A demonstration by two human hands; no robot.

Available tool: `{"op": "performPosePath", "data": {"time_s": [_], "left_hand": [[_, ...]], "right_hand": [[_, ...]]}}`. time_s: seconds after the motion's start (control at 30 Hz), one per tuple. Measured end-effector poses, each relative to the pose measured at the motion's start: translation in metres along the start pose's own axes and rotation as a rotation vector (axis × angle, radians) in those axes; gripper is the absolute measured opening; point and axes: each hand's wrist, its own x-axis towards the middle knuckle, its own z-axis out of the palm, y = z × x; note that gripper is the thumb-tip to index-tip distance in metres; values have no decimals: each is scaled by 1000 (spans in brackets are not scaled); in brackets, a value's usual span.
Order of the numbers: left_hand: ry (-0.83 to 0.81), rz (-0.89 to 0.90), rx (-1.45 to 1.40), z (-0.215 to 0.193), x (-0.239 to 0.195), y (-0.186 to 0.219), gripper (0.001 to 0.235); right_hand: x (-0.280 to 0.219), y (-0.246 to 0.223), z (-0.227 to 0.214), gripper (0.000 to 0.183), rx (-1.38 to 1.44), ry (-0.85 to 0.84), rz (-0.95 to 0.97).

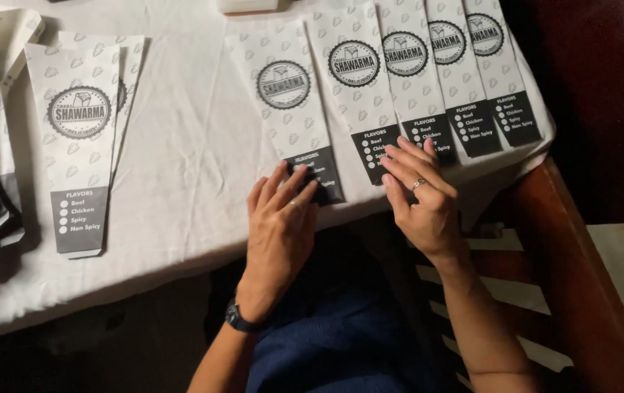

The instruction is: Manually assembling paper shawarma cones by aligning templates and applying glue to the edges.

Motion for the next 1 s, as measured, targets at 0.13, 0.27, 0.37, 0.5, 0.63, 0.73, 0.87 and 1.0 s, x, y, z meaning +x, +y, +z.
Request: {"op": "performPosePath", "data": {"time_s": [0.13, 0.27, 0.37, 0.5, 0.63, 0.73, 0.87, 1.0], "left_hand": [[26, 10, -13, 24, 8, 14, 34], [38, -9, -13, 35, 9, 18, 34], [63, -24, -24, 38, 9, 20, 34], [105, -11, -25, 40, 10, 26, 31], [123, 8, -22, 41, 10, 26, 29], [132, 15, -23, 41, 10, 28, 30], [149, 2, -56, 23, 9, 26, 29], [127, -69, 87, -38, -11, -32, 39]], "right_hand": [[-6, 11, 0, 18, -33, -20, 3], [-5, 14, -3, 18, -52, -53, 3], [-4, 14, -6, 19, -54, -61, -8], [-2, 11, -9, 19, -40, -46, -13], [-8, 26, -11, 22, -87, 10, 18], [-13, 38, -14, 19, -117, 39, 31], [-11, 33, -19, 18, -125, 27, 2], [-5, 14, -26, 16, -107, 11, 20]]}}
